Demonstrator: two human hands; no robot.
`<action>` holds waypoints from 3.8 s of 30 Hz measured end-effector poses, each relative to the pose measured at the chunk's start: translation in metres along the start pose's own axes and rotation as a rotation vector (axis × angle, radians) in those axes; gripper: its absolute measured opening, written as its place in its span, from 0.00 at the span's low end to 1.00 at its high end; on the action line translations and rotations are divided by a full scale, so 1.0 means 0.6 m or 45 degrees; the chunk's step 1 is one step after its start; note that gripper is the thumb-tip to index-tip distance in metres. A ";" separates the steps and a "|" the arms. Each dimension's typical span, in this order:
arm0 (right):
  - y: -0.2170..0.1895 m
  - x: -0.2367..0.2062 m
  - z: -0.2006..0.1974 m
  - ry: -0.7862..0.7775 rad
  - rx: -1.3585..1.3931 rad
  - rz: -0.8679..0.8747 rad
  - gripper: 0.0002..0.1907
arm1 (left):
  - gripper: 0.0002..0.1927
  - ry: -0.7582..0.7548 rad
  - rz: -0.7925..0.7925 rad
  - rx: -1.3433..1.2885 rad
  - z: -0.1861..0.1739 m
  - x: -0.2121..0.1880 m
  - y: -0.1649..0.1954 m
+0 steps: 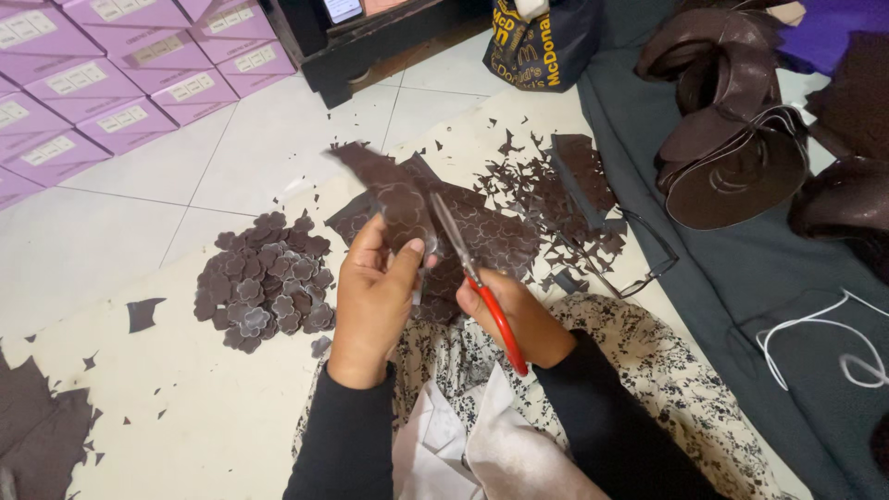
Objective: The person sits on the floor and uses red-handled scissors to cut flower-shaped pieces from a dark brown sheet. They repeatedly cut along the outlines and place the finished shapes into a growing pile on the floor.
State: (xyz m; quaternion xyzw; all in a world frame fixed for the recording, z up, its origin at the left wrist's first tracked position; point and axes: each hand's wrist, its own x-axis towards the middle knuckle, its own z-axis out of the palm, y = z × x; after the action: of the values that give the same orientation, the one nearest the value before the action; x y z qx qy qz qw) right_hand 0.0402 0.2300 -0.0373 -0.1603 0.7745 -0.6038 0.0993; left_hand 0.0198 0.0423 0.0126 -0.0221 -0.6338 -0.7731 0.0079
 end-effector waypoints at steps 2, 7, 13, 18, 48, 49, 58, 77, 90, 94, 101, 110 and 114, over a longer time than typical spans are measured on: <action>-0.003 -0.003 0.001 -0.076 0.133 0.098 0.18 | 0.24 -0.003 0.040 -0.045 0.001 0.003 -0.001; -0.016 -0.010 0.008 -0.152 0.274 0.229 0.16 | 0.26 0.000 0.066 -0.107 0.004 -0.001 0.001; -0.023 -0.015 0.002 -0.125 0.125 0.066 0.16 | 0.25 0.038 0.138 -0.131 0.018 -0.009 0.002; -0.021 -0.015 0.003 -0.112 0.093 0.028 0.17 | 0.24 0.088 0.151 -0.080 0.023 -0.015 0.007; -0.022 -0.023 0.024 0.009 0.067 -0.081 0.25 | 0.18 0.231 0.134 -0.125 0.030 -0.026 0.003; -0.022 -0.024 0.023 0.000 0.072 -0.057 0.24 | 0.19 0.232 0.145 -0.126 0.030 -0.026 0.002; -0.026 -0.026 0.018 -0.012 0.034 -0.050 0.23 | 0.21 0.272 0.121 -0.127 0.036 -0.029 -0.004; -0.014 -0.024 0.019 0.014 0.052 0.008 0.25 | 0.20 0.243 0.158 -0.140 0.024 -0.026 -0.008; -0.017 -0.024 0.003 -0.097 0.058 0.020 0.20 | 0.12 0.120 0.154 -0.190 0.009 -0.024 0.010; -0.019 -0.023 -0.001 -0.105 -0.018 -0.001 0.18 | 0.14 0.135 0.052 -0.131 0.003 -0.023 0.009; -0.018 -0.019 -0.006 -0.099 -0.094 -0.044 0.20 | 0.15 0.133 0.040 -0.140 -0.002 -0.022 0.007; -0.020 -0.018 -0.007 -0.116 -0.093 0.072 0.24 | 0.15 0.133 0.000 -0.139 -0.006 -0.023 0.012; -0.019 -0.019 -0.004 -0.095 -0.092 -0.015 0.22 | 0.15 0.122 0.026 -0.146 -0.001 -0.021 0.012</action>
State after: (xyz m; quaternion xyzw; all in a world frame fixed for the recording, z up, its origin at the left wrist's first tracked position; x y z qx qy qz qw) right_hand 0.0514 0.2338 -0.0260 -0.1906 0.7905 -0.5697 0.1188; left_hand 0.0327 0.0399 0.0187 0.0079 -0.5872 -0.8082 0.0448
